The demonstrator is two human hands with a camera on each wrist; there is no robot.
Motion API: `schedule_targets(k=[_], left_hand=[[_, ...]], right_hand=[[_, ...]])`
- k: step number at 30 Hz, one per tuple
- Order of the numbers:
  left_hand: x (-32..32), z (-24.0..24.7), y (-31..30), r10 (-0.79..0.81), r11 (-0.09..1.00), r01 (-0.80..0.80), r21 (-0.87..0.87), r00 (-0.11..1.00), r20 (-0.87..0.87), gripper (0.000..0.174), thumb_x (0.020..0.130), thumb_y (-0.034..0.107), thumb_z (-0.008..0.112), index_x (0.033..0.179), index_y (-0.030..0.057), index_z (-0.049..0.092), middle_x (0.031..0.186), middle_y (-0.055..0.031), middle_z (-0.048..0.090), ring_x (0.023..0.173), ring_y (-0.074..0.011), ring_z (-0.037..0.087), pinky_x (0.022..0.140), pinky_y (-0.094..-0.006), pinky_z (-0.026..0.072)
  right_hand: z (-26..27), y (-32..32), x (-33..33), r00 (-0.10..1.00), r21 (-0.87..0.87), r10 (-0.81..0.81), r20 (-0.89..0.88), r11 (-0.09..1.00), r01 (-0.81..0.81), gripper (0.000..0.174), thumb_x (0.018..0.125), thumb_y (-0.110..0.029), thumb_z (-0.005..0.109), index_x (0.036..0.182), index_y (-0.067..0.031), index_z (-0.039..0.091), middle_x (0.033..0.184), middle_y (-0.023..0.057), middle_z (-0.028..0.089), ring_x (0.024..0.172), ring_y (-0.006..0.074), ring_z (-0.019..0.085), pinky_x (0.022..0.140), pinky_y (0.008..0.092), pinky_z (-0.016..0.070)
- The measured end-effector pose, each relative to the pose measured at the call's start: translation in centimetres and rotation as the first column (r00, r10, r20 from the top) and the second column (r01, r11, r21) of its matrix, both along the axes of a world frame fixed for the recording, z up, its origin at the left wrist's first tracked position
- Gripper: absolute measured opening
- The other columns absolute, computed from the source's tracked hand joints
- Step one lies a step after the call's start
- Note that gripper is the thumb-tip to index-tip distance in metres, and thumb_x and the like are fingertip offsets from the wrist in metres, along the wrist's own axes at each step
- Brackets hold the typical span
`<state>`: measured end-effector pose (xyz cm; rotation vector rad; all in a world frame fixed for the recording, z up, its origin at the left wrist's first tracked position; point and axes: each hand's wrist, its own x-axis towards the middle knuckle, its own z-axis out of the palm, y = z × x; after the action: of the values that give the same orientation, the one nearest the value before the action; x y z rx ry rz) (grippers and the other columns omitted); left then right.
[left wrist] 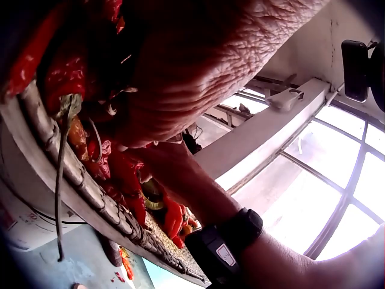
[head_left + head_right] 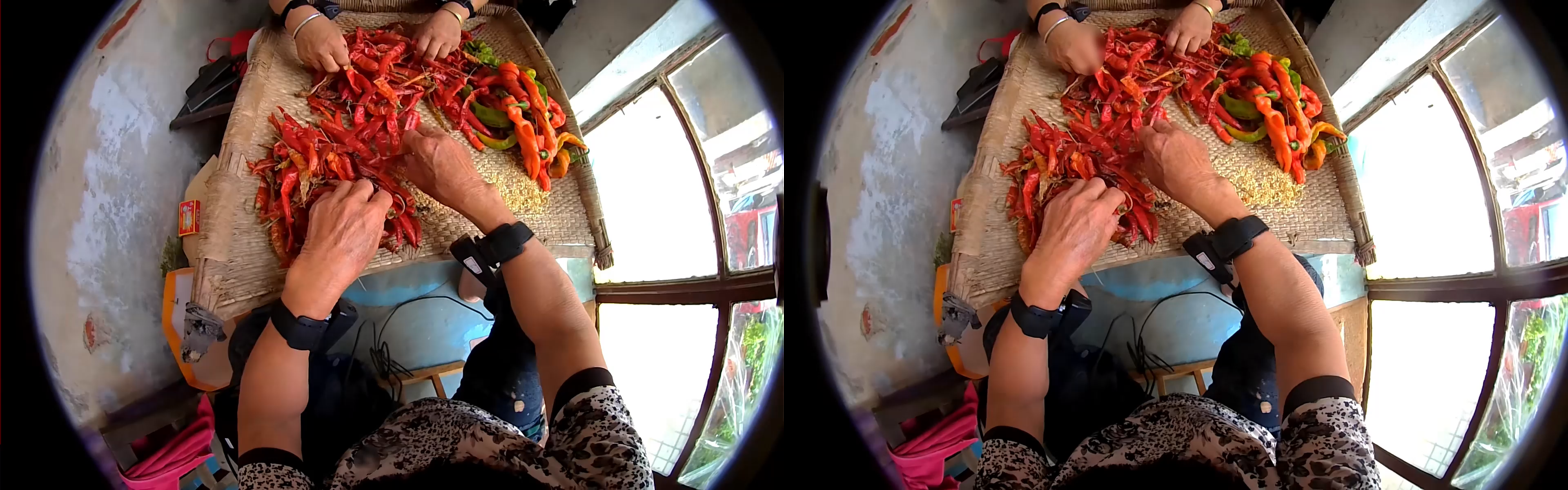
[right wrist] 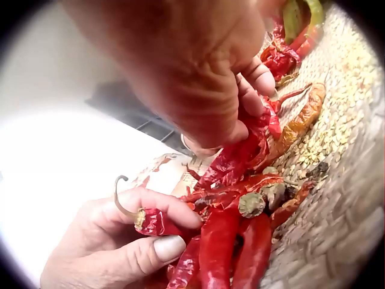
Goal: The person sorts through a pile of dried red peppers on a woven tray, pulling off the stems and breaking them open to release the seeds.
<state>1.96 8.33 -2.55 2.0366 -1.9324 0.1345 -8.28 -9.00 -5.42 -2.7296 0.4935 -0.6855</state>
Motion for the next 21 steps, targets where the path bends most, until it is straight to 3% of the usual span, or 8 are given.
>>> schedule_targets(k=[3,5,7,9,11,13,16,21], left_hand=[[-0.1,-0.2,-0.1,0.005,1.0,-0.005,-0.011,0.999,0.046,0.01,0.077,0.007,0.063,0.086,0.0036,0.061,0.082,-0.0095,0.055,0.083,-0.026,0.057,0.072,-0.037,0.0502],[-0.1,-0.4,-0.2,0.012,1.0,-0.012,-0.004,0.998,0.058,0.007,0.079,0.007,0.061,0.085,0.003,0.061,0.081,-0.0098,0.055,0.083,-0.026,0.058,0.071,-0.0365,0.0505],[-0.2,-0.3,-0.2,0.006,1.0,-0.004,-0.027,0.998,0.056,0.006,0.08,0.007,0.06,0.084,0.0025,0.061,0.08,-0.01,0.055,0.082,-0.0261,0.058,0.07,-0.0362,0.0507],[-0.2,-0.4,-0.4,0.003,1.0,-0.002,-0.016,0.997,0.072,0.006,0.08,0.008,0.061,0.084,0.0024,0.061,0.079,-0.0106,0.055,0.081,-0.0264,0.058,0.07,-0.0363,0.0506],[-0.3,-0.5,-0.4,0.007,1.0,-0.007,-0.007,0.997,0.075,0.006,0.08,0.007,0.061,0.083,0.0022,0.061,0.079,-0.0108,0.055,0.081,-0.0264,0.058,0.07,-0.0363,0.0506],[-0.3,-0.4,-0.4,0.015,1.0,-0.015,0.003,0.997,0.079,0.006,0.08,0.007,0.061,0.083,0.0021,0.06,0.079,-0.011,0.055,0.08,-0.0263,0.058,0.07,-0.0363,0.0507],[-0.2,-0.2,-0.3,0.0,1.0,-0.001,0.011,0.998,0.058,0.006,0.08,0.006,0.061,0.083,0.0017,0.06,0.079,-0.0111,0.055,0.08,-0.026,0.058,0.07,-0.0361,0.0507],[-0.3,-0.4,-0.3,0.0,1.0,-0.001,0.02,0.998,0.069,0.006,0.08,0.006,0.06,0.084,0.0017,0.061,0.08,-0.0111,0.055,0.081,-0.0257,0.058,0.07,-0.0363,0.0508]], right_hand=[[0.9,-0.4,-1.7,1.0,0.074,0.005,0.004,0.997,-0.006,0.014,0.079,-0.01,0.063,0.089,-0.0013,0.058,0.071,0.0131,0.062,0.065,0.033,0.062,0.059,0.0414,0.0511],[1.2,-1.2,-2.8,0.997,0.387,-0.006,0.081,0.922,-0.026,0.013,0.082,-0.009,0.062,0.09,0.0007,0.059,0.069,0.011,0.063,0.062,0.0237,0.062,0.058,0.0362,0.0503],[2.1,-2.6,-3.5,0.997,0.434,-0.053,0.049,0.9,0.027,0.016,0.085,-0.01,0.062,0.091,0.0041,0.059,0.07,0.0082,0.062,0.064,0.0152,0.059,0.058,0.0289,0.0494],[2.1,-4.8,-4.0,0.97,0.765,-0.194,0.144,0.644,0.015,0.024,0.088,-0.014,0.061,0.101,0.0056,0.059,0.074,0.0078,0.063,0.067,0.0151,0.059,0.06,0.0279,0.0509],[1.4,-6.2,-4.2,0.87,0.634,-0.389,0.303,0.764,0.121,0.044,0.088,-0.018,0.062,0.123,0.0064,0.051,0.088,0.0157,0.066,0.076,0.0201,0.065,0.065,0.0317,0.0534],[1.0,-5.6,-4.2,0.911,0.246,-0.328,0.249,0.931,0.268,0.042,0.085,-0.02,0.067,0.118,0.0033,0.055,0.091,0.02,0.066,0.081,0.026,0.066,0.069,0.0352,0.0533],[1.2,-3.3,-3.9,0.956,0.27,0.065,-0.286,0.963,0.015,0.028,0.079,-0.016,0.071,0.102,-0.0027,0.064,0.099,0.0137,0.064,0.083,0.0273,0.064,0.072,0.0358,0.0516],[0.0,-0.7,-3.9,0.971,0.071,0.102,-0.216,0.994,-0.089,0.018,0.076,-0.009,0.068,0.093,-0.0034,0.064,0.085,0.0139,0.063,0.079,0.0298,0.063,0.071,0.038,0.0504]])
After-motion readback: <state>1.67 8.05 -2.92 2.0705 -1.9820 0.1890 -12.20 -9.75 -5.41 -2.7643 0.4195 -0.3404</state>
